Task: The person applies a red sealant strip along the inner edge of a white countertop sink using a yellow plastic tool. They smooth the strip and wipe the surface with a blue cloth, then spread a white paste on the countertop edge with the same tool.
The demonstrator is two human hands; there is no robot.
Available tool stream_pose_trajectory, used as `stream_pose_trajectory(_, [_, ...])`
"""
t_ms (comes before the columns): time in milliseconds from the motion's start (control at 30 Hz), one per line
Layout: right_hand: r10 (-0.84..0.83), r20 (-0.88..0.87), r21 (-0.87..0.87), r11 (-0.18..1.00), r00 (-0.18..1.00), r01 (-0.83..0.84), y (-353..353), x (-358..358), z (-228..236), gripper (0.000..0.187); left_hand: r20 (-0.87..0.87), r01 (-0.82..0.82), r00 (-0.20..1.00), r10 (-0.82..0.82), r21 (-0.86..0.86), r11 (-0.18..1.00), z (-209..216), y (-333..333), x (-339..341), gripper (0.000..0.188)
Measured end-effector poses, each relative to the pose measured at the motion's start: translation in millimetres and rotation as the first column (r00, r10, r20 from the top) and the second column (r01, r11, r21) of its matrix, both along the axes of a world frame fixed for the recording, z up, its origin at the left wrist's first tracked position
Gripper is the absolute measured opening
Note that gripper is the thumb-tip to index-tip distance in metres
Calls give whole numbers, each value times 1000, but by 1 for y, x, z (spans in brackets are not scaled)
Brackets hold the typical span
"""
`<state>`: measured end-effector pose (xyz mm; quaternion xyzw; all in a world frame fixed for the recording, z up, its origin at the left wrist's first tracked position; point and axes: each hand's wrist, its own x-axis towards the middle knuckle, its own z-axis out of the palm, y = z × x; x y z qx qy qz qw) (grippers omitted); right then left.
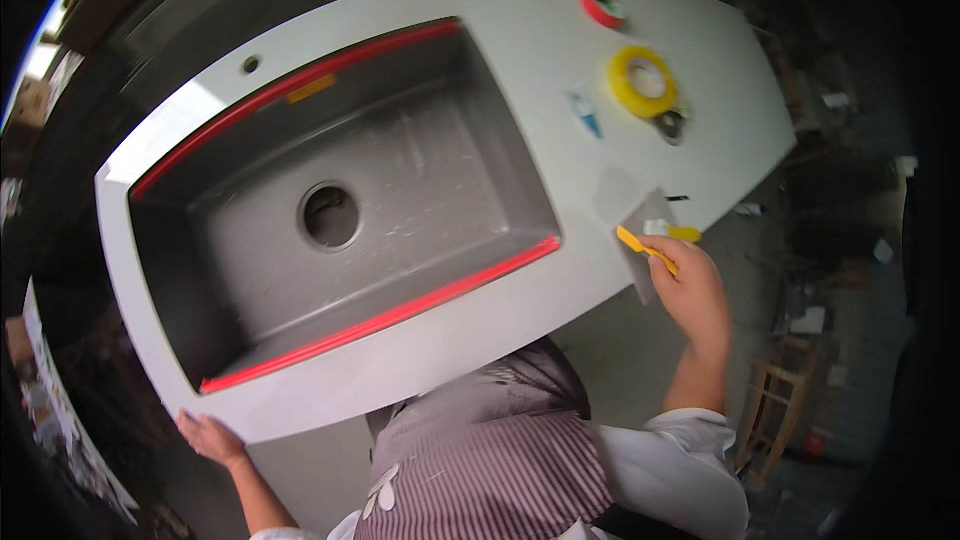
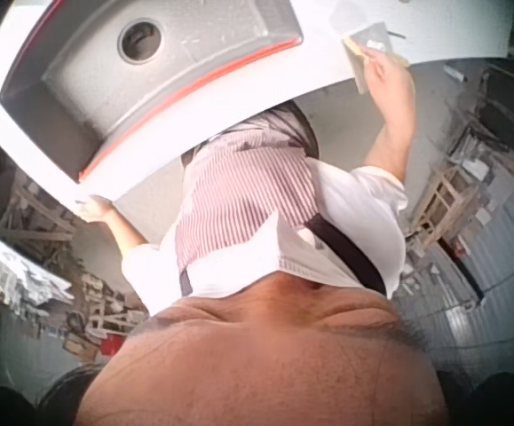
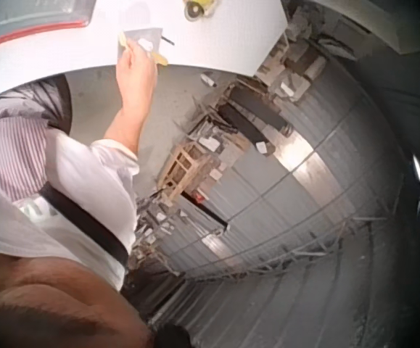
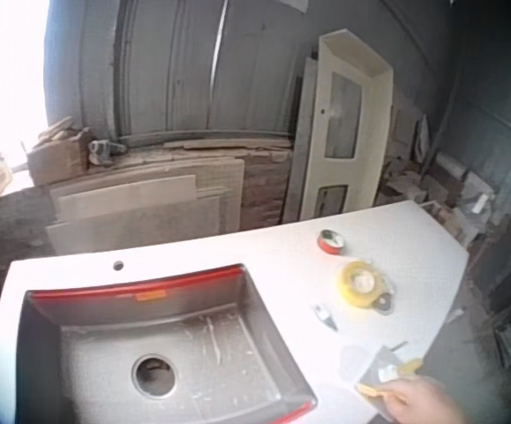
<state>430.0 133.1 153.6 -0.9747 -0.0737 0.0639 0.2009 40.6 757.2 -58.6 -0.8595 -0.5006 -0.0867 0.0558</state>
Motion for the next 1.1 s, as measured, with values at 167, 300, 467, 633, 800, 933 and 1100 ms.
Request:
stream_pose_trajectory(167, [-296, -34, -152, 946, 955, 288, -57, -5, -9, 24, 20, -24, 1000, 24, -5, 1000, 1, 1, 3, 52])
stream_pose_trajectory(300, [-418, -137, -231, 895, 898, 381, -68, -4, -22, 24, 30, -33, 999, 33, -18, 999, -2, 4, 4, 53])
stream_pose_trajectory(467, [-433, -148, -241, 888, 889, 392, -78, -6, -36, 25, 8, -30, 1000, 30, -27, 999, -4, 10, -1, 53])
stream_pose_trajectory(633, [-435, -162, -269, 883, 885, 385, -79, -5, -38, 24, 28, 3, 1000, -4, 5, 1000, 0, 1, 5, 52])
stream_pose_trajectory(800, [-358, -231, -360, 895, 905, 263, -84, -4, -35, 25, -11, 14, 1000, -14, 19, 1000, 1, 3, 0, 53])
stream_pose_trajectory(933, [-80, -492, 174, 967, 867, 188, -61, 5, -20, 30, -2, -17, 1000, 17, -11, 1000, 9, -5, 8, 52])
stream_pose_trajectory(1100, [532, -474, 532, 808, 701, -254, 22, 20, -39, 29, 42, 10, 999, -10, 16, 1000, 5, -10, 14, 51])
